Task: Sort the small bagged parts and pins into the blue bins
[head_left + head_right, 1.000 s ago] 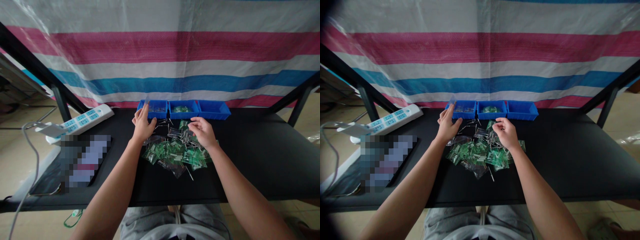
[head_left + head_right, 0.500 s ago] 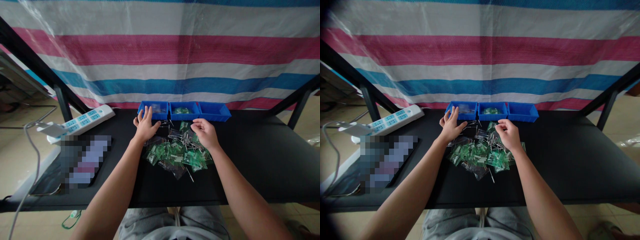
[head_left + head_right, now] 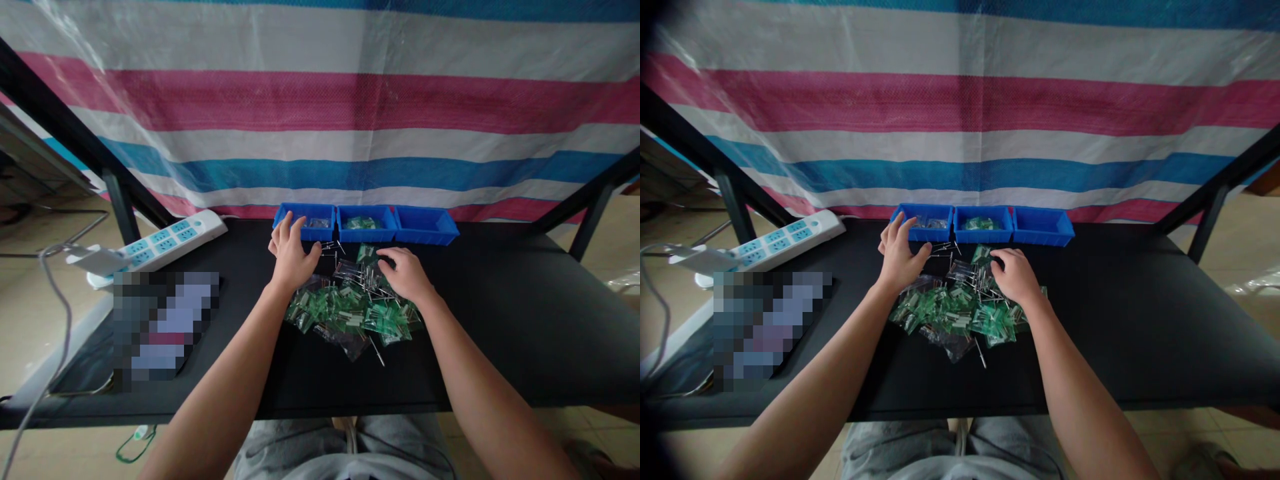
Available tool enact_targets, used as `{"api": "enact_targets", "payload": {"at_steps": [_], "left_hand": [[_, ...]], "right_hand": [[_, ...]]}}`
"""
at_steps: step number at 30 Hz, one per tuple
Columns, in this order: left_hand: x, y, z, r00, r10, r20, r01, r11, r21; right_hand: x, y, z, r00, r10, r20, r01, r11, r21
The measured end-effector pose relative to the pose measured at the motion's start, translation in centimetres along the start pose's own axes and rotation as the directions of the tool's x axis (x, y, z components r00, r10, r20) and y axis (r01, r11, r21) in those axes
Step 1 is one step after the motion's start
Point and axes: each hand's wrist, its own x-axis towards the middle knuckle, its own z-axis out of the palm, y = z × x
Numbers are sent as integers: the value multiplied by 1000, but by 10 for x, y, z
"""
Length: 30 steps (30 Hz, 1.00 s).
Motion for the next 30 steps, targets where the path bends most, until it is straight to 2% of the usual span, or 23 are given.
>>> {"api": "enact_targets", "payload": {"at_steps": [3, 6, 9, 16, 22, 26, 30], "left_hand": [[-3, 5, 0, 999, 39, 5, -39, 999, -22], [-5, 8, 2, 997, 80, 11, -79, 996, -36], [-7, 8, 4, 989, 146, 22, -144, 988, -59], [-11, 10, 10, 913, 357, 198, -335, 932, -139], [-12, 10, 13, 879, 394, 269, -360, 918, -166], [-12, 10, 15, 855, 428, 294, -389, 903, -182], [-12, 9, 15, 826, 463, 322, -422, 886, -192]], "right_hand": [[-1, 0, 1, 998, -42, 38, 44, 998, -45], [-2, 1, 0, 999, -16, 36, 20, 996, -86], [-2, 1, -1, 996, 21, 82, -12, 994, -107], [-1, -4, -5, 987, 59, 146, -50, 997, -65], [-1, -8, -8, 983, 54, 176, -54, 999, -5], [0, -8, -9, 988, 57, 142, -63, 997, 37], [0, -8, -10, 986, 151, 71, -163, 963, 214]]}}
